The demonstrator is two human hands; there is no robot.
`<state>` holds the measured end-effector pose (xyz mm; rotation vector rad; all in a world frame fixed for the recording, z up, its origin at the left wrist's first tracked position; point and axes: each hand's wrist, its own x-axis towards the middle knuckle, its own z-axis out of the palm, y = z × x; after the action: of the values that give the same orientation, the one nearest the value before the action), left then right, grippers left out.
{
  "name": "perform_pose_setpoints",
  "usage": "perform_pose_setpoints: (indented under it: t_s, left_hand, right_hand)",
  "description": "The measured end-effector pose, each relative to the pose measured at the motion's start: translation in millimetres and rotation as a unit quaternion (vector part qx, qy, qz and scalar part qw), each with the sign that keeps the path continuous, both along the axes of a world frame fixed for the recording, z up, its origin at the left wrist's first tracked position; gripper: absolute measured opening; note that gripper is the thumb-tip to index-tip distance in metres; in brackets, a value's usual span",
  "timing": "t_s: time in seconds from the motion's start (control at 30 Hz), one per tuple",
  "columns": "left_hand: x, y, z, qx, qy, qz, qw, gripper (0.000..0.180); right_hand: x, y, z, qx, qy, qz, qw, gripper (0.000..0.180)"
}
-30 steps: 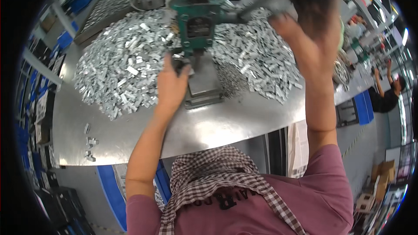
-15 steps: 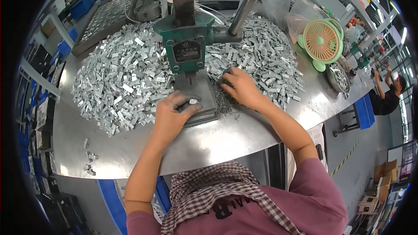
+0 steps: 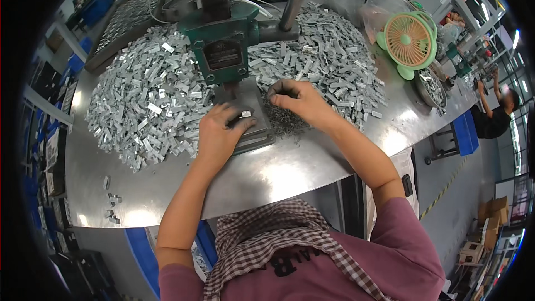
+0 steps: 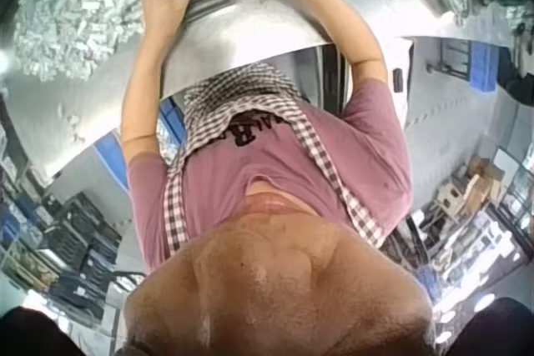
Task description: The person repeatedly fits metal pieces and pins together, positions them under a manual press, pulls the press lever down, and drops the assembled parts into a container. The person then unties their apron and picks up a mask.
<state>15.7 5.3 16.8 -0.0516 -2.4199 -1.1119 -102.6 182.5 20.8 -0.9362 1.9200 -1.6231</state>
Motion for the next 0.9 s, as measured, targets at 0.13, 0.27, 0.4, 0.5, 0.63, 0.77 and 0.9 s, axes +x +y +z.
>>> perform_pose_setpoints:
  t_s: [0.13, 0.27, 0.4, 0.5, 0.63, 0.77, 0.9]
  left_hand:
    - [1, -2, -1, -0.033, -0.001, 0.008, 0.999, 0.025]
    - [1, 0, -2, -0.059, -0.013, 0.019, 0.998, 0.029]
    - [-1, -2, -8, -0.069, -0.003, 0.026, 0.997, 0.029]
    - [-2, -2, -9, -0.081, 0.003, 0.028, 0.996, 0.030]
    - [-3, -4, -3, -0.038, -0.024, 0.013, 0.999, 0.029]
    - [-5, -7, -3, -0.010, -0.013, 0.043, 0.999, 0.029]
    - [-8, -16, -7, -0.007, -0.008, 0.090, 0.996, 0.028]
  right_hand:
    - [21, -16, 22, 0.041, 0.181, 0.002, 0.983, 0.023]
    - [26, -19, 22, 0.062, 0.292, -0.003, 0.955, 0.021]
    - [24, -23, 19, 0.064, 0.386, 0.001, 0.920, 0.018]
    - [24, -25, 23, 0.097, 0.415, 0.019, 0.905, 0.016]
    - [27, -26, 31, 0.156, 0.494, 0.041, 0.854, 0.015]
    - [27, -18, 11, 0.052, 0.587, 0.004, 0.808, 0.033]
    - [25, 0, 35, 0.027, 0.479, -0.026, 0.877, 0.037]
